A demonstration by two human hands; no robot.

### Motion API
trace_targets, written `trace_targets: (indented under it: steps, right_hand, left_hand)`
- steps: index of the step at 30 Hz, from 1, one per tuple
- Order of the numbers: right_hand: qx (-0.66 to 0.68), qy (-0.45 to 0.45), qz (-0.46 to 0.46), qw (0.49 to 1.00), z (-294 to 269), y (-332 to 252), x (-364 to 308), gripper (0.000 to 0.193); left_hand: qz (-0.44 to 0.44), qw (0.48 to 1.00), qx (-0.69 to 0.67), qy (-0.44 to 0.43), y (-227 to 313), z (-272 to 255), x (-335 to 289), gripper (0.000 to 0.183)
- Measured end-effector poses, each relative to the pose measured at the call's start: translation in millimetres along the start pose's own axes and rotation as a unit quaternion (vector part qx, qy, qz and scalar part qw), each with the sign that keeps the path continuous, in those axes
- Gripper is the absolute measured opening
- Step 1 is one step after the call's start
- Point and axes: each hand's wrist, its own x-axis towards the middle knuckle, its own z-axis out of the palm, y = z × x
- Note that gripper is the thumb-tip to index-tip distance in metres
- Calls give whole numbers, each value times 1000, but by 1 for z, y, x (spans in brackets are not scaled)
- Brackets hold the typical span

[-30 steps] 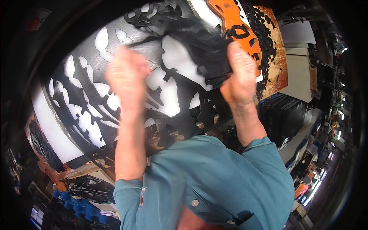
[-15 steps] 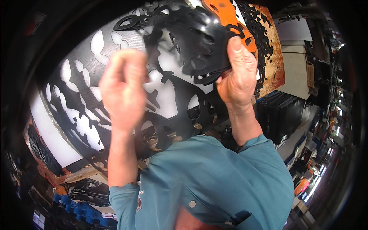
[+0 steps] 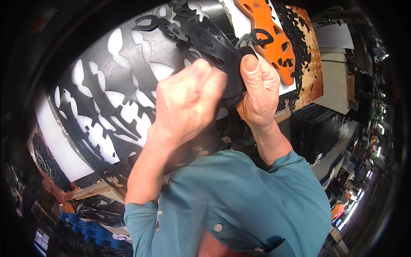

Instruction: The person removes small cut vinyl pieces from a larger black sheet using a wooden weeding tool and their fingers. They peel away the negative material, place the weeded sheet aside, and then repeat the process with a second sheet.

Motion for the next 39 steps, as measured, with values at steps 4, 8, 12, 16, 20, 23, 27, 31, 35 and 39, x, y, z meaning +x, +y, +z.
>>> trace_targets:
  steps: [4,8,12,16,20,23,27,31,35,39]
  right_hand:
    - [-12,-37,5,999,0,1,3,31]
    - [-21,3,58,998,-4,2,-5,33]
    - [-25,-29,80,996,-14,-2,-1,31]
    - [53,287,13,957,-69,-46,34,32]
    - [54,176,-74,980,-130,-76,25,32]
    - [13,194,-127,973,-136,-67,15,32]
    - [57,43,-123,990,-99,-64,5,37]
    - [3,125,-108,986,-55,-58,0,35]
    - [-53,113,-103,987,-37,-48,-15,34]
    - [-136,8,-94,986,-36,-48,-15,27]
  left_hand:
    - [-87,985,-140,47,-9,1,-1,33]
    - [-156,943,-270,117,-18,-4,-9,45]
    - [-211,925,-264,172,-25,-20,-12,46]
    - [-257,782,-388,414,-56,-117,7,29]
    - [-298,845,-314,313,-93,-140,-30,34]
    - [-267,900,-275,208,-90,-117,-33,33]
    - [-263,953,-62,140,-14,-75,-29,24]
    - [-60,996,-31,55,36,-34,-26,21]
    - [46,998,-48,22,47,-7,-15,42]
    - [57,997,-38,28,44,11,-13,40]
